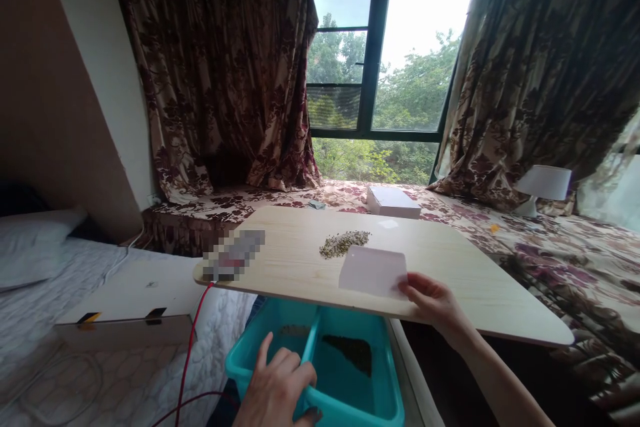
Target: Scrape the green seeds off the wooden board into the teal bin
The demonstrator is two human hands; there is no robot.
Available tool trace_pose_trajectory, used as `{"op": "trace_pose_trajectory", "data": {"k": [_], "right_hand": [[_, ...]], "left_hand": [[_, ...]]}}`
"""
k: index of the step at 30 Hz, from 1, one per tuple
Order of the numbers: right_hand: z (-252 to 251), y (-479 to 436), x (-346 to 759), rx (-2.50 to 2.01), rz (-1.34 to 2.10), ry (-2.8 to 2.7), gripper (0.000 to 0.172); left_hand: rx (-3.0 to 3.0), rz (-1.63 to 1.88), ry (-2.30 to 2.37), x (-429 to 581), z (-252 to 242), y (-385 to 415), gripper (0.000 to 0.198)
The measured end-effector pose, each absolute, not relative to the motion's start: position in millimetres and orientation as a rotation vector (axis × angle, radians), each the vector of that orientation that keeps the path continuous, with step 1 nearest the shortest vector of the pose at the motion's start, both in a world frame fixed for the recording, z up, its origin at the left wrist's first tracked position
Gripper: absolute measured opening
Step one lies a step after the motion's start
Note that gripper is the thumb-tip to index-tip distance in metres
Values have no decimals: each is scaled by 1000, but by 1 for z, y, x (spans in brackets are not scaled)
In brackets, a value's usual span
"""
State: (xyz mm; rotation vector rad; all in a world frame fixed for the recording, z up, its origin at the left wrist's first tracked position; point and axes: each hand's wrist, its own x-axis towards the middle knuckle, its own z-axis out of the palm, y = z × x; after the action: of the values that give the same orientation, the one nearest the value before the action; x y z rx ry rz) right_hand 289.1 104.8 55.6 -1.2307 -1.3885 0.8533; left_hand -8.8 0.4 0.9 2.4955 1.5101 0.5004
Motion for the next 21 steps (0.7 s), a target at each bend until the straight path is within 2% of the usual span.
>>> {"op": "trace_pose_trajectory", "data": {"k": [6,14,21], "right_hand": [[58,132,289,-1225,629,-1298,31],[53,148,287,-1268,574,-1373,21],[51,152,286,-1317,549,-1411,24]], "left_hand": [[2492,615,1587,-7,-7,0,24],[2526,453,1595,-8,4,-1,21],[2518,395,1629,-7,7,-2,21]]}}
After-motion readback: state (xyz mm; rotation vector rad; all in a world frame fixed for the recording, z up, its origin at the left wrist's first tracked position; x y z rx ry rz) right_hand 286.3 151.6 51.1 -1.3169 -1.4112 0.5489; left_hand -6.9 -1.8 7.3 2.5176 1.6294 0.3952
